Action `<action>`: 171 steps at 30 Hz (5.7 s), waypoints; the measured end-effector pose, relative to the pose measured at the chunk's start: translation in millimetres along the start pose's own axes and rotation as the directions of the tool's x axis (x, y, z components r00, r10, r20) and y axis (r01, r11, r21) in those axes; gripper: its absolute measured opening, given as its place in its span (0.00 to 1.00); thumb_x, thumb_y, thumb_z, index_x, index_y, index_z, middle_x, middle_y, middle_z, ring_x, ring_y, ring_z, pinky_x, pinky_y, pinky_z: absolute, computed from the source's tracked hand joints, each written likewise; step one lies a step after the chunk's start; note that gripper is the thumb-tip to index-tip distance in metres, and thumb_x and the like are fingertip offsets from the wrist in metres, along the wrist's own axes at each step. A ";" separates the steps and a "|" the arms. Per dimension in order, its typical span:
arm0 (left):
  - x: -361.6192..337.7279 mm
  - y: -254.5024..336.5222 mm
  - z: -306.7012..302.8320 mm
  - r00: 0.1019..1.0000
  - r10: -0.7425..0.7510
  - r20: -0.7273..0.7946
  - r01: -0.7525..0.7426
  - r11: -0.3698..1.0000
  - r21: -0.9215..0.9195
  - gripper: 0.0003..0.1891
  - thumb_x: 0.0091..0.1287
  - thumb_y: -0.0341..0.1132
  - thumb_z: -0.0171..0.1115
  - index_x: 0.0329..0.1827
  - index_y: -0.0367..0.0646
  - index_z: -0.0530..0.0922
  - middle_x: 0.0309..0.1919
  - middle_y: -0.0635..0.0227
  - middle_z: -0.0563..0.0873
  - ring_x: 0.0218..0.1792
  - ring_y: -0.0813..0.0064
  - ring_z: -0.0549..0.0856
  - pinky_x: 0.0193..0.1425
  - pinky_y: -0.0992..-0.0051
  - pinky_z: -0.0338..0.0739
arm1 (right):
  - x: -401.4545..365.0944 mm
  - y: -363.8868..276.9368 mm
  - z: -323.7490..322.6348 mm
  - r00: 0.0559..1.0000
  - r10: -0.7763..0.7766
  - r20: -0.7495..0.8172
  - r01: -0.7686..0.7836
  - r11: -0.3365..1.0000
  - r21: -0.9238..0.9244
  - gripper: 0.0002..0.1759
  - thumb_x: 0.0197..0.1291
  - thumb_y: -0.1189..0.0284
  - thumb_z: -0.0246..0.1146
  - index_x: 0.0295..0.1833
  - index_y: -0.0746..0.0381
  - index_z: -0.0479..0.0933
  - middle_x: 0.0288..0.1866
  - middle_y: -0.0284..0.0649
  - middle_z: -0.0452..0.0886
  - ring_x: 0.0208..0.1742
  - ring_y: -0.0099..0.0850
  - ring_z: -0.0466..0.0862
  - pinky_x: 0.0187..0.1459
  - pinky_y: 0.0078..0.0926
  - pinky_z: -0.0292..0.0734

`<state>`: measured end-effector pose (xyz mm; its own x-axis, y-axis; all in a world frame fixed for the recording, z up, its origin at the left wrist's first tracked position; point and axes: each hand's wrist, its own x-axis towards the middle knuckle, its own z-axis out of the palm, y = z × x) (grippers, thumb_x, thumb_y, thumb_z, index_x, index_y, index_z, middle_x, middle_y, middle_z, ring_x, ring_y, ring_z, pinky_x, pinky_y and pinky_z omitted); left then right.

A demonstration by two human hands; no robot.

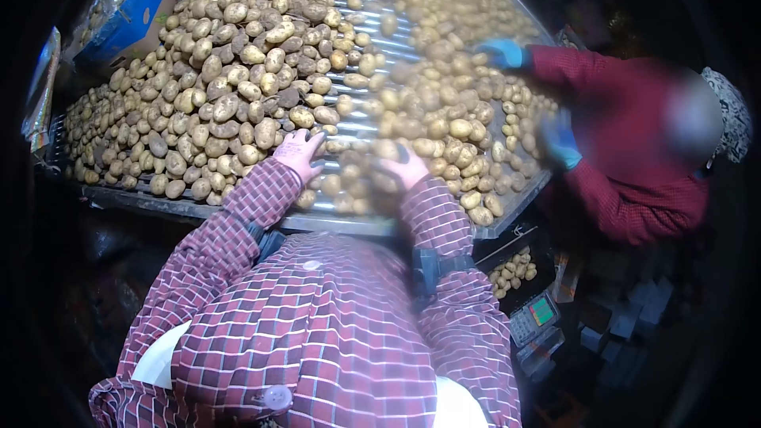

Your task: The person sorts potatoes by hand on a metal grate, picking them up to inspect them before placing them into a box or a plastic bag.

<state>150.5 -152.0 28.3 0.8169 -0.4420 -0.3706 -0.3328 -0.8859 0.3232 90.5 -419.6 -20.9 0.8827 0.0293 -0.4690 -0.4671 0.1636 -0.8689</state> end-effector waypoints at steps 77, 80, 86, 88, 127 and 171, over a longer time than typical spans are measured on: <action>-362.7 -369.1 160.5 -0.175 -0.985 0.007 -0.454 0.074 -0.888 0.25 0.70 0.33 0.60 0.70 0.52 0.69 0.61 0.69 0.78 0.62 0.68 0.77 0.58 0.61 0.76 | 12.0 -18.0 217.5 0.572 -0.479 0.666 0.762 0.010 -0.648 0.19 0.53 0.68 0.65 0.52 0.59 0.79 0.51 0.49 0.79 0.50 0.49 0.80 0.51 0.43 0.78; -241.2 -278.6 -4.2 0.081 -0.910 -0.407 -0.339 0.359 -0.870 0.22 0.68 0.27 0.60 0.66 0.39 0.72 0.60 0.63 0.79 0.59 0.69 0.78 0.64 0.68 0.73 | -14.8 7.3 163.8 0.872 -0.269 0.410 0.439 0.055 -0.897 0.24 0.59 0.63 0.63 0.60 0.60 0.77 0.60 0.52 0.77 0.60 0.48 0.77 0.62 0.43 0.73; -106.9 -196.8 -84.4 0.702 -0.553 -0.448 0.281 0.794 -0.540 0.20 0.62 0.26 0.60 0.58 0.48 0.79 0.57 0.61 0.82 0.57 0.62 0.80 0.63 0.64 0.74 | -58.0 -21.1 164.7 0.957 -0.179 0.228 0.283 0.414 -0.865 0.24 0.60 0.59 0.61 0.58 0.59 0.77 0.58 0.50 0.77 0.62 0.46 0.75 0.65 0.41 0.69; -80.9 -200.2 -61.2 0.806 -0.293 -0.515 0.366 0.929 0.045 0.24 0.58 0.29 0.61 0.61 0.51 0.77 0.63 0.62 0.77 0.62 0.53 0.75 0.64 0.56 0.72 | -28.6 18.1 136.6 0.889 -0.215 0.404 0.455 0.312 -0.834 0.22 0.58 0.61 0.62 0.56 0.58 0.79 0.56 0.49 0.78 0.60 0.45 0.76 0.64 0.41 0.71; 186.5 -78.3 -148.0 0.986 0.069 -0.151 0.025 0.838 0.546 0.43 0.46 0.51 0.76 0.69 0.58 0.70 0.72 0.57 0.64 0.75 0.49 0.58 0.73 0.44 0.57 | 245.3 -155.8 161.7 0.973 -0.198 0.122 0.127 0.008 -0.992 0.36 0.49 0.58 0.70 0.67 0.46 0.71 0.73 0.46 0.63 0.67 0.46 0.72 0.66 0.52 0.66; 53.9 -23.5 -25.9 0.968 0.249 -0.040 -0.220 0.912 0.346 0.30 0.57 0.47 0.68 0.64 0.50 0.73 0.70 0.59 0.68 0.76 0.56 0.59 0.74 0.39 0.52 | 64.0 -89.7 114.2 0.975 -0.221 -0.016 0.018 0.153 -0.988 0.30 0.53 0.58 0.66 0.64 0.46 0.74 0.73 0.54 0.61 0.69 0.49 0.67 0.66 0.47 0.69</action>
<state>214.6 -151.4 23.3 0.7266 -0.6424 -0.2435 -0.6462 -0.7594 0.0753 194.8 -319.8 45.1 0.9630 -0.0234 -0.2683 -0.1060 -0.9487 -0.2978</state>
